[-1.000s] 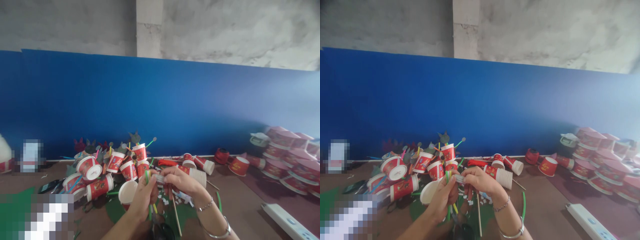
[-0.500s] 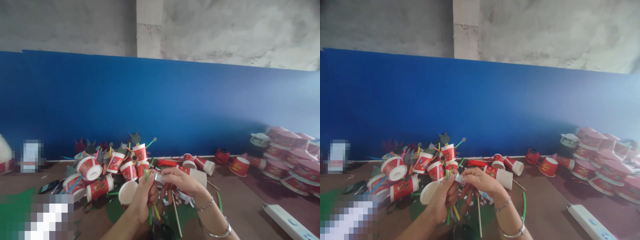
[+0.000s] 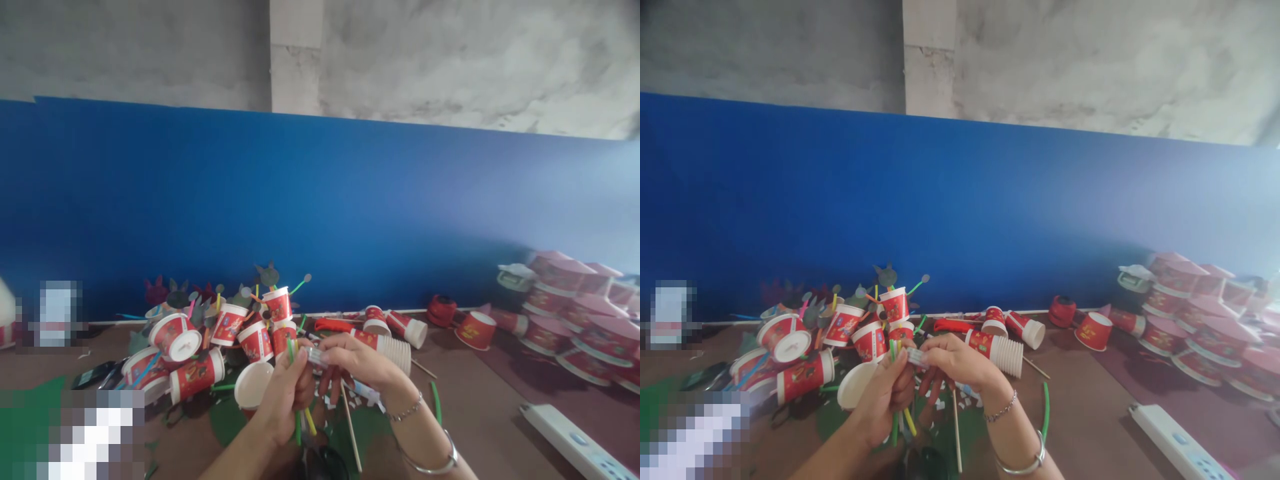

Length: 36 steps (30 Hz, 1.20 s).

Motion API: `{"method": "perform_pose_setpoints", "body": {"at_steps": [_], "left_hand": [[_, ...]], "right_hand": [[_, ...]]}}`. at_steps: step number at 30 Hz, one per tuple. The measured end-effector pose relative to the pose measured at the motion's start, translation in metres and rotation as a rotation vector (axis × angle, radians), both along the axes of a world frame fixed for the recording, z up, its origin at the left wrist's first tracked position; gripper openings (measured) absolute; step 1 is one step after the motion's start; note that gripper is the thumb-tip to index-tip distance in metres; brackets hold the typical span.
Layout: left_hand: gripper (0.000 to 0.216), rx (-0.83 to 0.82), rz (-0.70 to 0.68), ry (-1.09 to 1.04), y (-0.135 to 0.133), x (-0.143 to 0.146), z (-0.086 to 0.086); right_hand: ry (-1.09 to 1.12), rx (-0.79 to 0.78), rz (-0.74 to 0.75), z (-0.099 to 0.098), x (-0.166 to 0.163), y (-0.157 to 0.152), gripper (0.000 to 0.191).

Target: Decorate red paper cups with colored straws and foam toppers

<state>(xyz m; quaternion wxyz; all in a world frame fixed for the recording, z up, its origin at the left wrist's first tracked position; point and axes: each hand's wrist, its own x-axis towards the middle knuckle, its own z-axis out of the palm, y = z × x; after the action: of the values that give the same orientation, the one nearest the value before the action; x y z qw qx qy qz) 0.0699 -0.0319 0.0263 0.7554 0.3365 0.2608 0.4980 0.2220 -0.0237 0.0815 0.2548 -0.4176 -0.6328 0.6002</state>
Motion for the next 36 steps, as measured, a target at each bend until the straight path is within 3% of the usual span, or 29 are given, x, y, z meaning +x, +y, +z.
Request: {"method": "perform_pose_setpoints", "body": {"at_steps": [16, 22, 27, 31, 36], "left_hand": [[0.054, 0.037, 0.039, 0.037, 0.002, 0.002, -0.004], [0.057, 0.032, 0.038, 0.034, 0.006, -0.003, -0.002], [0.055, 0.046, 0.033, 0.036, 0.005, -0.004, 0.000], [0.054, 0.069, 0.050, 0.059, 0.003, -0.001, 0.001], [0.052, 0.086, 0.060, 0.052, 0.002, -0.003, 0.001]], "right_hand": [[-0.045, 0.030, -0.095, -0.008, -0.004, 0.004, 0.019], [-0.084, -0.004, -0.203, -0.011, -0.012, 0.007, 0.020], [0.049, 0.001, -0.059, -0.002, -0.003, 0.000, 0.022], [-0.026, 0.071, -0.084, -0.001, 0.000, -0.002, 0.033], [-0.001, 0.086, -0.031, -0.001, -0.002, 0.000, 0.033]]}}
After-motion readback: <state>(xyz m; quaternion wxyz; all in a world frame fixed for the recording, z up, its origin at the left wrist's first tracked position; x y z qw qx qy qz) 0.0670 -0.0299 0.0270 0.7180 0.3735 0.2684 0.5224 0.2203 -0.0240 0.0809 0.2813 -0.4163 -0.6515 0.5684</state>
